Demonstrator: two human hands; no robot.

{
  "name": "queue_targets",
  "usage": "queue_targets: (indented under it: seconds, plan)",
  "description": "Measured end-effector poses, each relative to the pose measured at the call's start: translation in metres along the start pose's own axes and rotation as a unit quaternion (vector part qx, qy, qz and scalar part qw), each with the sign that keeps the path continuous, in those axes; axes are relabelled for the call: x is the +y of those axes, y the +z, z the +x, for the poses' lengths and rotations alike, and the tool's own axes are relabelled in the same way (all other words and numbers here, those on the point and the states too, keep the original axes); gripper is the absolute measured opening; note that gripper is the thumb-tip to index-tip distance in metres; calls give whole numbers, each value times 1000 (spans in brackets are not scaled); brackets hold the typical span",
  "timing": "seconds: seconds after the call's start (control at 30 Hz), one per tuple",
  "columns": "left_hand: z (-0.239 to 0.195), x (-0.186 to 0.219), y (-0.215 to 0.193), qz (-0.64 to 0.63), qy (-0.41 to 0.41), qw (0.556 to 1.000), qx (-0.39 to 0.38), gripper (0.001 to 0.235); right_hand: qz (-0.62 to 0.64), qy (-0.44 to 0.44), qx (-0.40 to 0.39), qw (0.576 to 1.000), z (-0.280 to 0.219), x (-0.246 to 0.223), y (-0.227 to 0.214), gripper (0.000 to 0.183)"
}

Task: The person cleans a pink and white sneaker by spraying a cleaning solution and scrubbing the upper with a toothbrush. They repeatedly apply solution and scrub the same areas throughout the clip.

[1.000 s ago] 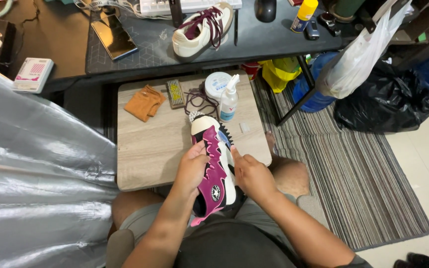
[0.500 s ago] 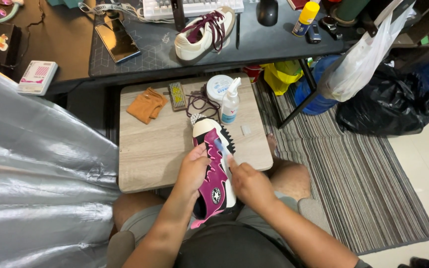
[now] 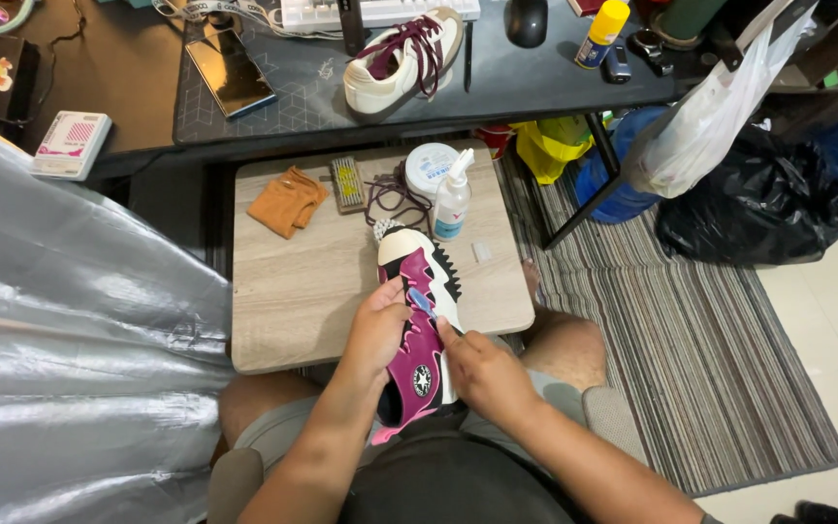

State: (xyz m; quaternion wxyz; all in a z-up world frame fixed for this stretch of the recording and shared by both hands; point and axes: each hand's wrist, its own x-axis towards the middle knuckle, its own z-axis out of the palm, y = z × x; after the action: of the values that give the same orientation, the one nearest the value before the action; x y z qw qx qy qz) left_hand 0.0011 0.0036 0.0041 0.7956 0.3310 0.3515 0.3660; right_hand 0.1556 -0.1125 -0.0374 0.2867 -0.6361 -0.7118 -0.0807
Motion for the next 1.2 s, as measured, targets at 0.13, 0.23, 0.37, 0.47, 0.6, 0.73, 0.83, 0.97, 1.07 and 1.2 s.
queue_targets:
  seconds: [0.13,0.23,0.37,0.47,0.6,0.73,0.83,0.97,1.07,1.2]
  plan:
    - [-7,6,8,-7,4,1000,0,71,1,-22,17,1000,20,18,-13,39]
    - [-19,18,18,-3,2,1000,9,72,-55,-28,39,997,22,22,-7,46]
    - [-14,16,12,10,-2,1000,18,70,-6,-28,25,999,20,-2,-18,40]
    - [-4,7,2,36,6,999,6,71,28,-34,19,999,21,-7,-26,38]
    - [-18,15,12,18,4,1000,17,72,-12,-28,45,999,23,22,-6,39]
    - [-20,18,16,15,13,1000,20,72,13,-37,31,999,26,7,-14,41]
    - [-9,8,6,41,19,999,7,70,45,-56,26,997,22,-6,-18,45]
    - [-15,11,11,14,10,1000,8,72,63,-31,43,997,32,11,-19,18]
    - [-13,9,7,13,9,1000,9,72,54,-21,49,997,29,19,-10,24]
    - [-5,4,2,12,10,1000,10,71,105,-41,0,994,21,-3,-23,46]
